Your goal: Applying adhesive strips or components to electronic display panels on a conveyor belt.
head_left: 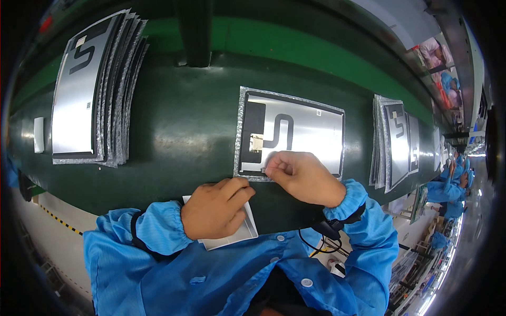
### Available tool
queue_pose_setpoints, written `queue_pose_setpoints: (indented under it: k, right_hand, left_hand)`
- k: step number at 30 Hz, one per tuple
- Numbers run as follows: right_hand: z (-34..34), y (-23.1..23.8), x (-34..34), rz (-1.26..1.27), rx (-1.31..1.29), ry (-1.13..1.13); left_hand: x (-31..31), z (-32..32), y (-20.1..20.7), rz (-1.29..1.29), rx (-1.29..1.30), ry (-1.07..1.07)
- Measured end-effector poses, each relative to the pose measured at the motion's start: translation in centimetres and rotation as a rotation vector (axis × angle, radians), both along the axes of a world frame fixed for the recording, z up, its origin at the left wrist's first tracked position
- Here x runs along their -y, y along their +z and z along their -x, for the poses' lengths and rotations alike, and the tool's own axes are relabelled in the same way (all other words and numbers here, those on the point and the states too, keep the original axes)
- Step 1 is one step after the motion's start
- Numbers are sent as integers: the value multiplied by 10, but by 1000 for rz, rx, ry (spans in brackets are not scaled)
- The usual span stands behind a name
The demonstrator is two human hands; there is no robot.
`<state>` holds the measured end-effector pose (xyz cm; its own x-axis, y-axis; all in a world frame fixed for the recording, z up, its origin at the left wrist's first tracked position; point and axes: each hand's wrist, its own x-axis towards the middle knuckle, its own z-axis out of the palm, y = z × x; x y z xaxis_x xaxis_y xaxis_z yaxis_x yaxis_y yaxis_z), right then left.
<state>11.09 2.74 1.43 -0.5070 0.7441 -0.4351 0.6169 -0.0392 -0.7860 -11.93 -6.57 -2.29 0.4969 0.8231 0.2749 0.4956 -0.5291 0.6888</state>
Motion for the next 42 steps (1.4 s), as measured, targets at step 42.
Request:
queue_pose_setpoints:
  k: [42]
  right_hand:
    - [4,1,0,-105,51,9]
  left_hand:
    - [-3,-12,-4,-219,-232,-34]
